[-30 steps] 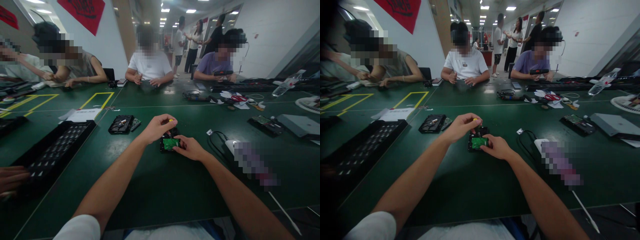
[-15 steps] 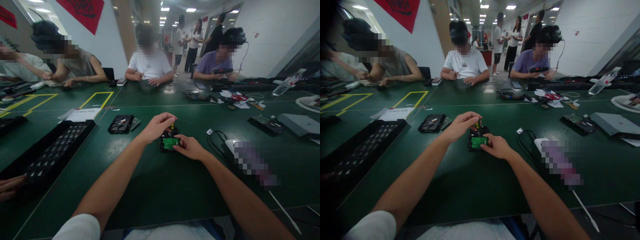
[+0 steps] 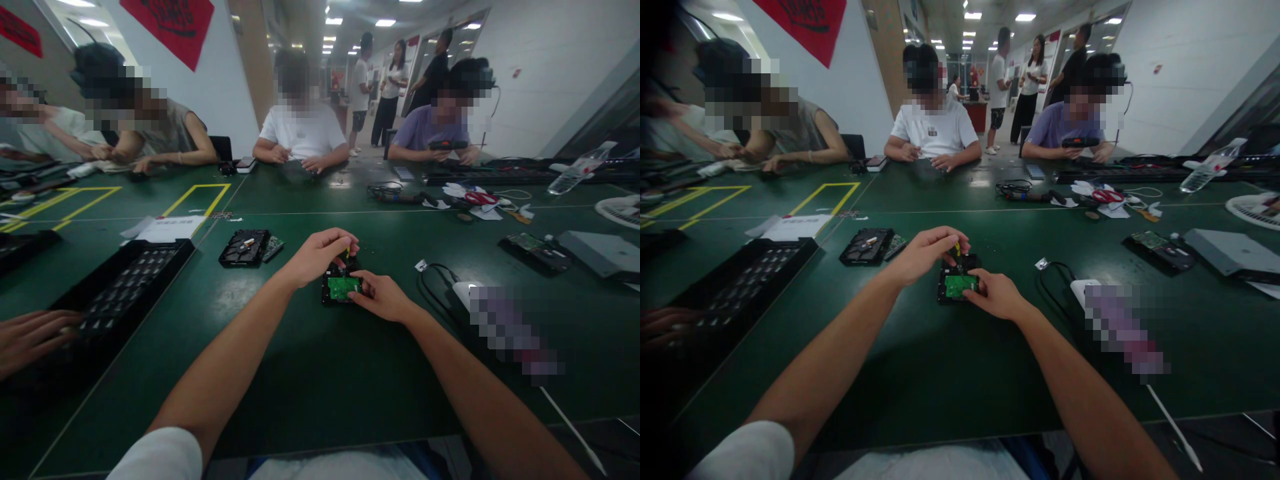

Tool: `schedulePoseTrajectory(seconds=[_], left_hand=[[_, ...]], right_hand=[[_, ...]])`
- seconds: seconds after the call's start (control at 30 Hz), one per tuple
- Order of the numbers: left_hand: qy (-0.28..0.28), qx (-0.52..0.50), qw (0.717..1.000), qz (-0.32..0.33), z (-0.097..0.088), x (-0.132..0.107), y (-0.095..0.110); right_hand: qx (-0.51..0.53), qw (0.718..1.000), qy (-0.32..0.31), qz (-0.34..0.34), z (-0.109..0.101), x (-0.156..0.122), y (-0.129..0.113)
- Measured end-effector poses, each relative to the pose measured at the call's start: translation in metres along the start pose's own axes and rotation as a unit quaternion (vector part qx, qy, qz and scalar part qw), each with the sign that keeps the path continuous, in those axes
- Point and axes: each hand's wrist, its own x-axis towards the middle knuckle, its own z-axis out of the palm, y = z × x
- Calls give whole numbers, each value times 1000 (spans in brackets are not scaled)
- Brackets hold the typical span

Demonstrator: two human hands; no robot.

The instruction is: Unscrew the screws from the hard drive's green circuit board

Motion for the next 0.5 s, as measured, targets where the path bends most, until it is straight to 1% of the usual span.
schedulePoseTrajectory(seconds=[0.13,0.23,0.4,0.5], left_hand=[[-8,-44,999,-9,-1,1,-1],[-13,-49,999,-11,-2,2,-3],[4,28,1000,3,-3,1,-4],[2,61,998,8,-3,1,-3]], right_hand=[[0,1000,-4,-2,0,0,0],[1,1000,-3,0,0,1,0],[1,1000,-1,1,1,1,1],[4,1000,-2,4,1,1,1]])
